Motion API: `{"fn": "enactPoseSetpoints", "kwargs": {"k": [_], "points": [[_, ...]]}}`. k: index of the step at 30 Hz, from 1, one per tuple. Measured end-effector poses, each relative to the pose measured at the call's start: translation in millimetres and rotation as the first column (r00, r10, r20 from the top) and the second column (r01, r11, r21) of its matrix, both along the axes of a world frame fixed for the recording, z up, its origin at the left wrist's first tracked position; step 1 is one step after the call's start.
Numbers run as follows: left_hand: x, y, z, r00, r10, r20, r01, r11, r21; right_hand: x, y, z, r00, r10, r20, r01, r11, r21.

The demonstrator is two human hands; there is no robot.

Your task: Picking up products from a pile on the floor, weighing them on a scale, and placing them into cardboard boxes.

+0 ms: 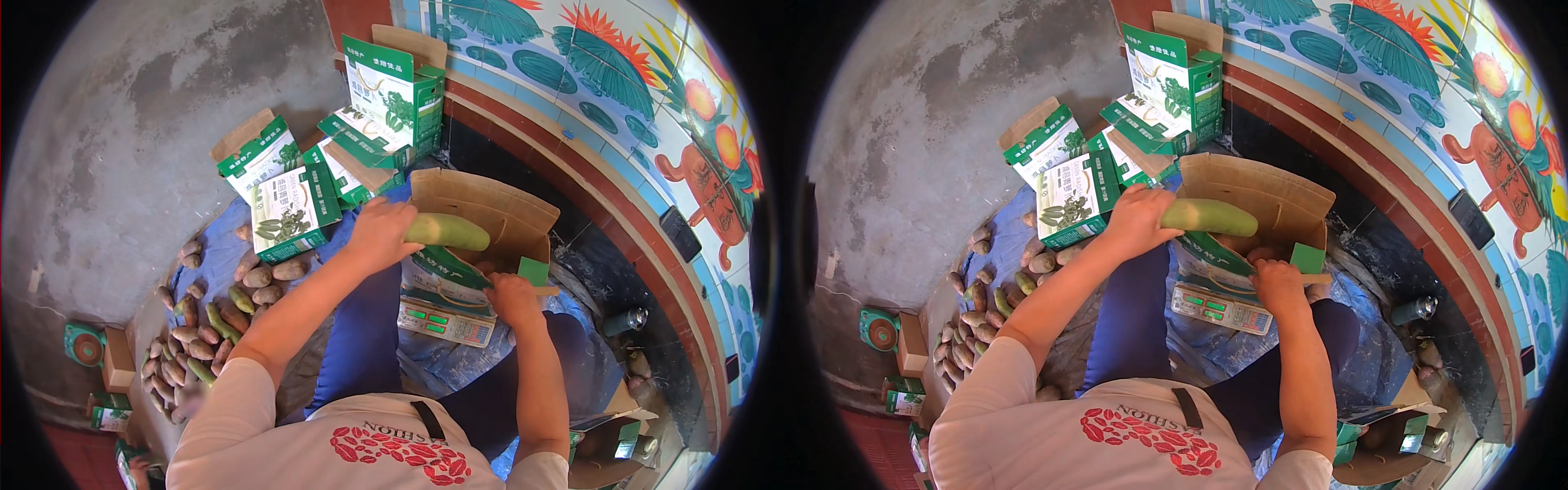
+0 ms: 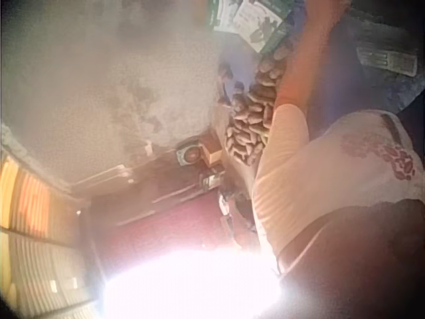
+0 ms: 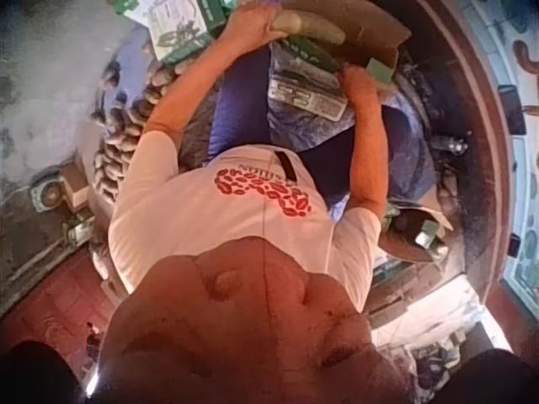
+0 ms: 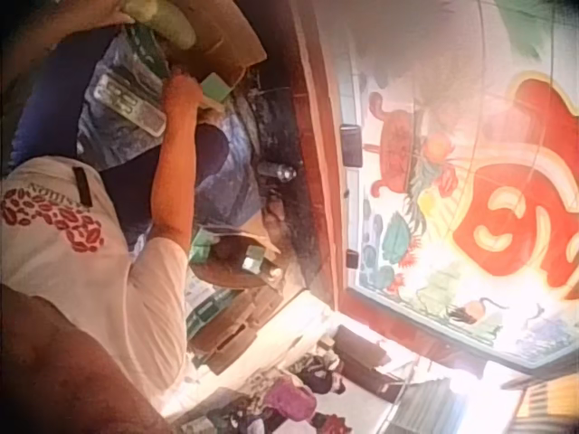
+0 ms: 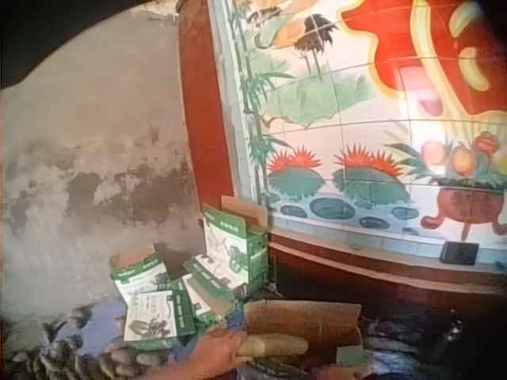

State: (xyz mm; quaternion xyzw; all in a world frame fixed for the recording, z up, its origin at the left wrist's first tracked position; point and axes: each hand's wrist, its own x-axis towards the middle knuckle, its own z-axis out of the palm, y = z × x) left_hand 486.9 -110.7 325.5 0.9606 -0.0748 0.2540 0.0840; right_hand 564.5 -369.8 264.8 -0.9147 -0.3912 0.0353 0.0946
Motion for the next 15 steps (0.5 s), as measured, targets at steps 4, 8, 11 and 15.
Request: {"fn": "enactPoseSetpoints", "kwargs": {"k": [4,8,11,15], "points": [[31,-15,-6,0.995,-0.03,-0.096,0.029,0.999,-0.015,-1,1,3,1.0,-0.009,-0.025,0.009,1.0,0.012],[46,-14,-28,0.997,-0.028,-0.074,0.029,1.0,0.005,2,-1,-5,0.999,0.003,0.033,-0.004,1.0,0.026],[37,0,-35,0.996,0.067,-0.063,-0.071,0.995,-0.069,2,0,-10,0.997,0.02,0.072,-0.025,0.997,0.068],[1,32,-41,0.987,0.159,0.016,-0.153,0.972,-0.179,5,-2,-8,0.997,0.014,0.081,-0.019,0.998,0.065]]}}
